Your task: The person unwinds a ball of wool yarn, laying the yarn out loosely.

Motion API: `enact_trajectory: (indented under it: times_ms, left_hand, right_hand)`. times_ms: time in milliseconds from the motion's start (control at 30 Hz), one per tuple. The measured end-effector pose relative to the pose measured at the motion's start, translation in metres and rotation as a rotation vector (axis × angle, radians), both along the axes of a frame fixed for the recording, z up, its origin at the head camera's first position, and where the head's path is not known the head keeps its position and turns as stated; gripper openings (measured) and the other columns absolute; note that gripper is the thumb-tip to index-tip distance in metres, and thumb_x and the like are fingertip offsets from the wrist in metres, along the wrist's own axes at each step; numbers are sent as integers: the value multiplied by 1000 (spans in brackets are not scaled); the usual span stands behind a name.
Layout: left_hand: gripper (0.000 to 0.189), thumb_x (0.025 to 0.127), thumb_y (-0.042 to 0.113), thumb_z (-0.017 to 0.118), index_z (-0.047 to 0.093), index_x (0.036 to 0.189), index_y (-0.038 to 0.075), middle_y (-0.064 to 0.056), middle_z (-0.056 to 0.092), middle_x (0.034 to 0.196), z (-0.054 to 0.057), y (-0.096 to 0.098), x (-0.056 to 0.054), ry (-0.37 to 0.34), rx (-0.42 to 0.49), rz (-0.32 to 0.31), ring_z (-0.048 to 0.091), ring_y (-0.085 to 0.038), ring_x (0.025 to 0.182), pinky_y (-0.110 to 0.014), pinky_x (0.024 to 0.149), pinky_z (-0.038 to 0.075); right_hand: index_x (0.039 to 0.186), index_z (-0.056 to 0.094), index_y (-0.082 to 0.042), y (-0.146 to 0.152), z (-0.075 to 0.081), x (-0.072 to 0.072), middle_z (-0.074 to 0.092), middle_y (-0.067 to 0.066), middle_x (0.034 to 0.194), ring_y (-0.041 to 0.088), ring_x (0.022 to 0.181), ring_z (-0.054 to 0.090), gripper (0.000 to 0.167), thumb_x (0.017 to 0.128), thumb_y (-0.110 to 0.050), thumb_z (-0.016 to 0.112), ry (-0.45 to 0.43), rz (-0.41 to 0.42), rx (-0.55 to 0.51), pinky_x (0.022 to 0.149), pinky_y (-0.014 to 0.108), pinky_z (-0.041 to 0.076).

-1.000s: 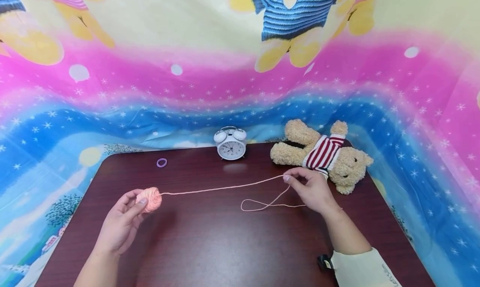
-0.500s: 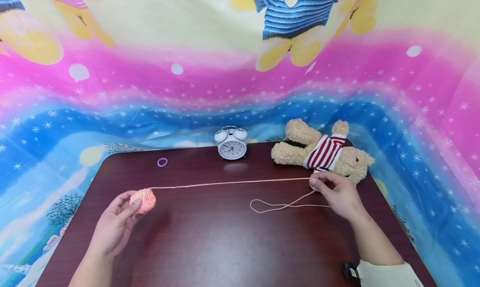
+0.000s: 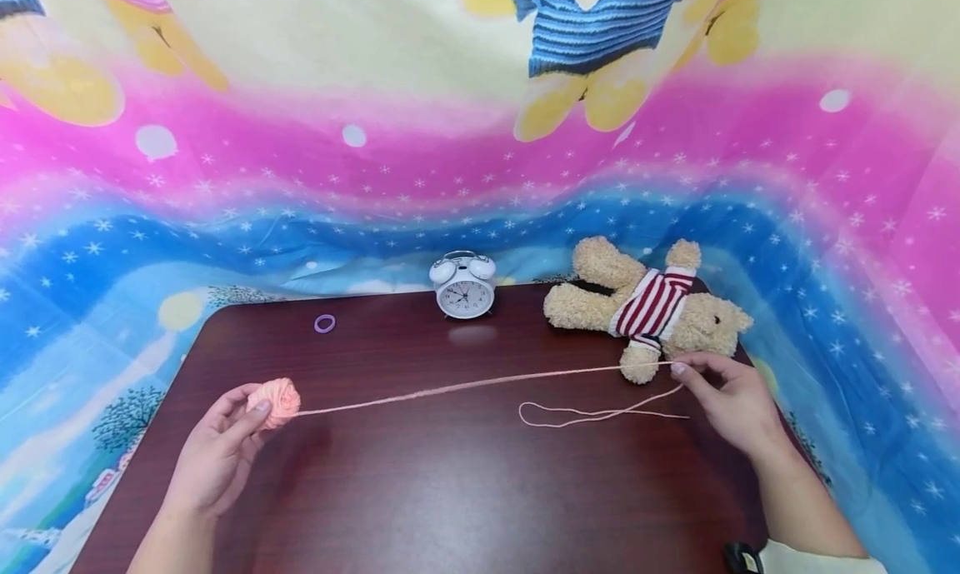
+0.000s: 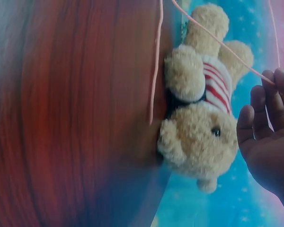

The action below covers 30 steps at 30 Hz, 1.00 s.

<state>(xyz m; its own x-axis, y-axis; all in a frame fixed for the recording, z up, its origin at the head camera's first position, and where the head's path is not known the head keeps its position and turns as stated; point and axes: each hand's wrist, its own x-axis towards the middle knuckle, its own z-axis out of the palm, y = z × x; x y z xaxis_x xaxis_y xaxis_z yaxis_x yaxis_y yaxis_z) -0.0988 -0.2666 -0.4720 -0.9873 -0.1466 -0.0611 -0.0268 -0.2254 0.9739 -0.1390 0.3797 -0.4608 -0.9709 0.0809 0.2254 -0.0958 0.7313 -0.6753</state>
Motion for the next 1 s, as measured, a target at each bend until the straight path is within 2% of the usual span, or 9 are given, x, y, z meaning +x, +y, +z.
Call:
enact_trajectory:
  times_ms: [133,367,633,833,1000]
  left_hand:
    - [31,103,7,64,49,130,5,2,66,111,-1,-4,2,-16,-9,9,65,-8,95,-25,88,58]
    - [31,104,8,63,48,131,5,1,64,113,-2,-8,4,-30,-12,19,65,-9,98,-26,88,58]
    - [32,104,9,63,49,133,6,2,64,114,-2,-13,5,-33,-4,22,65,-9,96,-25,89,57]
    - [32,104,9,63,51,134,6,2,61,114,-4,-16,5,-46,2,31,63,-8,96,-24,88,57]
    - [26,104,5,61,55,129,9,1,63,112,-5,-21,7,-13,48,42,65,-8,94,-25,88,58]
  right_hand:
    - [111,76,-13,13,-3,2,63,-32,95,-13,94,50,23,99,-33,73,-12,-30,4,70,17,41]
    - [114,76,-12,31,-6,4,57,-43,98,-22,98,44,28,98,-35,73,-23,-68,5,73,8,37]
    - [112,76,-15,50,-9,7,55,-43,95,-14,89,46,28,98,-39,73,-60,-120,42,67,18,39]
    - [111,76,-16,62,-11,9,49,-47,95,-19,92,42,28,98,-40,72,-74,-167,44,68,18,38]
    - [112,75,-13,67,-10,10,48,-47,94,-19,90,42,32,98,-41,72,-79,-177,54,67,20,39]
